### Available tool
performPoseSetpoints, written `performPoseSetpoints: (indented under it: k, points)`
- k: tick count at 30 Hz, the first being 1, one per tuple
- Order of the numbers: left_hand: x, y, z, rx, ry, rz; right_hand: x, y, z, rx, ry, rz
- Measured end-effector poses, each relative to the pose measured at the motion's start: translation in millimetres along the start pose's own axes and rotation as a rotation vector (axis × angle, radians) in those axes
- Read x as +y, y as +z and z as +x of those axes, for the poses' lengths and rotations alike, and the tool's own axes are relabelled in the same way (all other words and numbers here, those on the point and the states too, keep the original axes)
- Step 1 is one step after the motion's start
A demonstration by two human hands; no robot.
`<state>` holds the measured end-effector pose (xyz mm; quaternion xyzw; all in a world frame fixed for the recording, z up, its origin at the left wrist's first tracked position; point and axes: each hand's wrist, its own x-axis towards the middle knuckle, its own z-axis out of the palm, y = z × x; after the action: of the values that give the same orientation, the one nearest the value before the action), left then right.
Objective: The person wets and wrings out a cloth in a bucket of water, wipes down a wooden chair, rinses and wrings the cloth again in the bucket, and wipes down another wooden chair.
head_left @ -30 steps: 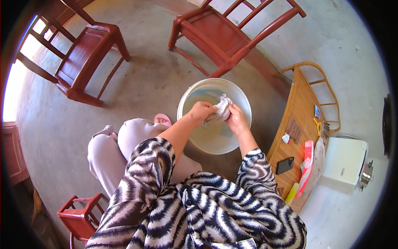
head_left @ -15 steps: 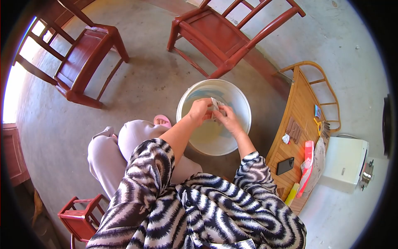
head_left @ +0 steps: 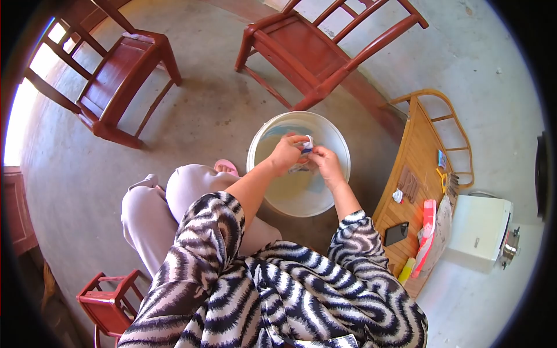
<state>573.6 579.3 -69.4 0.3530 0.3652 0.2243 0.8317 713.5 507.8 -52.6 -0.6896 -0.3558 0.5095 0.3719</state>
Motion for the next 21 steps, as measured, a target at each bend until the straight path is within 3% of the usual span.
performPoseSetpoints:
  k: [1,3,7,9,11,13,16,18,21]
  points:
    - [-1,-3,0,0.001,0.0,0.001,0,-1,0,-0.004,-0.009,0.054]
    - [-4,-9,5,0.229,0.366,0.737,-7,-3,-2,-0.058,-0.011,0.15]
    - [-3,-13,13,0.181,0.5,0.658,-13,-9,-4,-0.215,0.004,0.354]
    - [-7,-16,17,-0.018,0.155,0.415,-19,-13,-4,-0.179,0.009,0.293]
    - [2,-15,11,0.016,0.093,0.474,-19,-19,0,-0.143,0.008,0.233]
    - [15,-12,2,0.048,0.032,0.536,-10,-24,6,0.178,-0.06,-0.069]
    - [18,-14,-5,0.057,-0.009,0.467,-8,-21,5,0.207,-0.033,0.128]
    - [4,-16,1,0.282,0.296,0.679,-9,-19,5,0.243,-0.067,0.063]
    - [-2,-22,8,0.359,0.412,0.738,-7,-19,7,0.314,-0.167,-0.114]
